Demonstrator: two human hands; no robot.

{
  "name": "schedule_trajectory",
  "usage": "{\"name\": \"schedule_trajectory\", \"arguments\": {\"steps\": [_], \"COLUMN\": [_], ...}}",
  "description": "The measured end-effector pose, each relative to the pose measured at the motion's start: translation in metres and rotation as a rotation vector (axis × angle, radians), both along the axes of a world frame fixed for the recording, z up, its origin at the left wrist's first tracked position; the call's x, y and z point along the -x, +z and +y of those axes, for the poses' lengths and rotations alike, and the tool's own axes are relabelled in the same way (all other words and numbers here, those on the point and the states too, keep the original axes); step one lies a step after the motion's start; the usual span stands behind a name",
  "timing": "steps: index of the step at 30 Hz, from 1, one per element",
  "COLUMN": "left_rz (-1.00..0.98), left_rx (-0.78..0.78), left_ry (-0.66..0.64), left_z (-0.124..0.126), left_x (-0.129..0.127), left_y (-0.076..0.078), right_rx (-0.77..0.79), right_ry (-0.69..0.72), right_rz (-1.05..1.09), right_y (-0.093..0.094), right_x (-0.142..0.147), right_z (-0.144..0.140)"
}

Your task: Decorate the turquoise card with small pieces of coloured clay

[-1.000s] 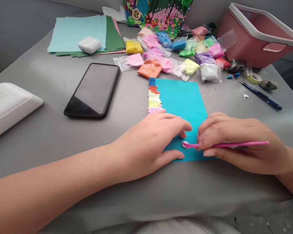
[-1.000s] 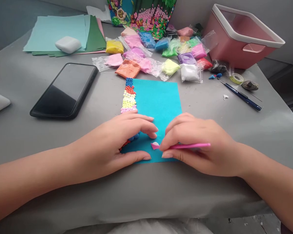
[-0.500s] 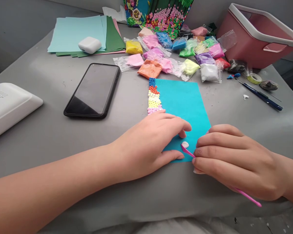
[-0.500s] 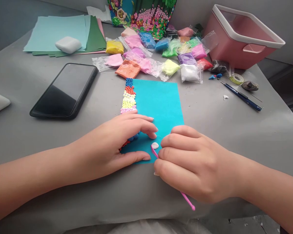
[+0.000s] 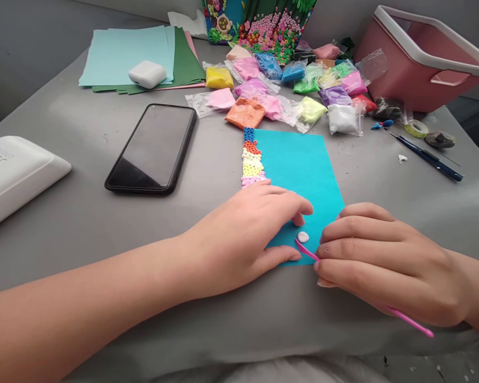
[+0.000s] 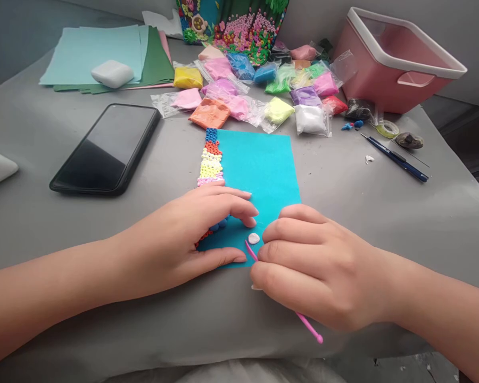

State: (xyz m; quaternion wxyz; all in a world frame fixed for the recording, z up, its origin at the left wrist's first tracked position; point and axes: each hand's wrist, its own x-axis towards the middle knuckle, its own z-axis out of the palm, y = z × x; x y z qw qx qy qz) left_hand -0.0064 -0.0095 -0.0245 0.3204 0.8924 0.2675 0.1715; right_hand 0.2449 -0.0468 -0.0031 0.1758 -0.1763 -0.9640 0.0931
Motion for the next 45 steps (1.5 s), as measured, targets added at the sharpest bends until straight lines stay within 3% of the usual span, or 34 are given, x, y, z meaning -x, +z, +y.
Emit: {"name": "schedule_trajectory", "arguments": {"steps": [7,13,20,24,33,38,45], "left_rz": [-0.004,-0.009,-0.009,-0.01,-0.003,-0.015,-0.098], "left_rx": [-0.003,0.01,0.009,0.003,-0.024,-0.071,-0.386], "left_ry": [-0.02,-0.022,-0.028,-0.025,-0.004,0.025,0.053], "left_z": [0.0,-0.001,-0.001,0.0,-0.002,0.001,-0.009], "left_x": [0.0,0.001,0.001,0.001,0.001,-0.001,-0.001], "left_y": [0.0,0.0,0.001,0.001,0.0,0.0,-0.008], "right_rx": [0.312,0.422,0.477,0.539,0.526,0.331,0.131], "right_ry": [-0.013,0.085,-0.004,0.018,-0.031,-0.102,-0.143], "right_rz": [0.048,0.112,0.185,0.181,0.132,0.069,0.001], "right_y": [0.001,-0.001,-0.005,-0.007,0.006,0.017,0.011], "right_x": [-0.011,-0.02,-0.021,-0.022,-0.026,-0.018,-0.012], "right_z": [0.019,0.038,0.037,0.039,0.035,0.017,-0.005]}}
